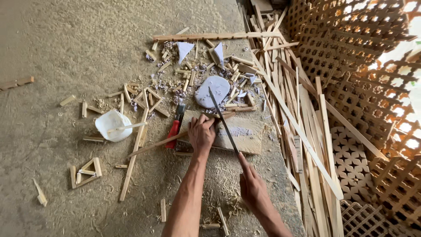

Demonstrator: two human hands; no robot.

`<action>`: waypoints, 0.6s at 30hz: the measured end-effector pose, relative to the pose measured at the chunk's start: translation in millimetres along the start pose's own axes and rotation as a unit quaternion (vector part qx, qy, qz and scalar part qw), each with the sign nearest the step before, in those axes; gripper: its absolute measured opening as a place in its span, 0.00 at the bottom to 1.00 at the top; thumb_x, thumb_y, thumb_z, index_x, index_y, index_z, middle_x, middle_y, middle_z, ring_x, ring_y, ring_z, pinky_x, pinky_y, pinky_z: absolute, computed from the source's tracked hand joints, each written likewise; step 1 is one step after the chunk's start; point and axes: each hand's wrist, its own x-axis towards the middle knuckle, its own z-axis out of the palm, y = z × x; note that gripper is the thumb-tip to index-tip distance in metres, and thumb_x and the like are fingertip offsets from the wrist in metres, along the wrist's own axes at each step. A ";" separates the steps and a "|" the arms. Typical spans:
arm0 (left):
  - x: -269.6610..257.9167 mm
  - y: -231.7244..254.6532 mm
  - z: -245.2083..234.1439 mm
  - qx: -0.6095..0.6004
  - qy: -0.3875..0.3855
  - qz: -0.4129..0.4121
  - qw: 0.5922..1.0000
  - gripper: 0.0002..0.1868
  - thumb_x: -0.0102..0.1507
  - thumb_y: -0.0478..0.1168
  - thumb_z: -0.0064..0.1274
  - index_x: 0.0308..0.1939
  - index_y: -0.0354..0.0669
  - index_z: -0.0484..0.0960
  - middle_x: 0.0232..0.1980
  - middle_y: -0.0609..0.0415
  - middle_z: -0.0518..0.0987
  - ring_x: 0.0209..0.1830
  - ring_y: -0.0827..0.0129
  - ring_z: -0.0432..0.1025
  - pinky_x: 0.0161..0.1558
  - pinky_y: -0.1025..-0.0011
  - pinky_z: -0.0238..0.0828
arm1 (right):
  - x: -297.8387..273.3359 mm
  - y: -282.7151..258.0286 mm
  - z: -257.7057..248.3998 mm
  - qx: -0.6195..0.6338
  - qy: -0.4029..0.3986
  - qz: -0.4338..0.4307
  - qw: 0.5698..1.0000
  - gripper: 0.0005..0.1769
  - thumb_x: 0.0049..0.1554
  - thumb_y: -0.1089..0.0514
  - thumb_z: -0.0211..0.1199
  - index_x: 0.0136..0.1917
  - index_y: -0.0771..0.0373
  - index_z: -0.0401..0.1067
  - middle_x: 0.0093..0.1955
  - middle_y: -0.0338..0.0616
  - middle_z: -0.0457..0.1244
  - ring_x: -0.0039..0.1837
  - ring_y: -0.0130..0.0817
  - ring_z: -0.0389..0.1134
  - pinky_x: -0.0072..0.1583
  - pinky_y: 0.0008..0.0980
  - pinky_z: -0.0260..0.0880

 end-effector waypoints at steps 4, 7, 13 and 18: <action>5.5 -0.9 -1.3 -0.040 -0.001 0.035 0.999 0.10 0.67 0.51 0.57 0.44 0.57 0.89 0.35 0.67 0.75 0.38 0.66 0.62 0.45 0.66 0.56 | 5.1 -1.7 -8.5 0.015 -0.017 0.053 0.998 0.30 0.63 0.59 0.40 0.79 0.56 0.46 0.75 0.59 0.54 0.21 0.23 0.58 0.23 0.20 0.64; 6.4 -7.2 7.6 -0.018 0.013 0.053 0.998 0.18 0.68 0.59 0.50 0.47 0.56 0.90 0.35 0.66 0.76 0.37 0.67 0.61 0.44 0.65 0.57 | 15.8 -4.5 -14.9 0.006 -0.021 0.065 0.998 0.31 0.62 0.60 0.41 0.78 0.57 0.47 0.73 0.56 0.57 0.50 0.41 0.75 0.42 0.33 0.82; 1.9 -6.6 4.8 -0.016 0.023 0.064 0.998 0.16 0.68 0.57 0.53 0.42 0.53 0.89 0.36 0.64 0.78 0.37 0.66 0.63 0.44 0.66 0.57 | 56.5 -10.0 -1.6 0.001 0.004 0.008 1.000 0.29 0.64 0.62 0.39 0.78 0.56 0.50 0.64 0.61 0.64 0.21 0.26 0.57 0.22 0.25 0.62; 8.9 0.0 2.0 -0.008 0.000 0.015 1.000 0.13 0.67 0.56 0.55 0.45 0.58 0.89 0.39 0.65 0.78 0.39 0.65 0.62 0.47 0.64 0.56 | 61.2 -1.9 5.0 0.009 0.011 -0.011 1.000 0.29 0.64 0.64 0.37 0.78 0.63 0.48 0.70 0.62 0.59 0.31 0.30 0.67 0.28 0.23 0.68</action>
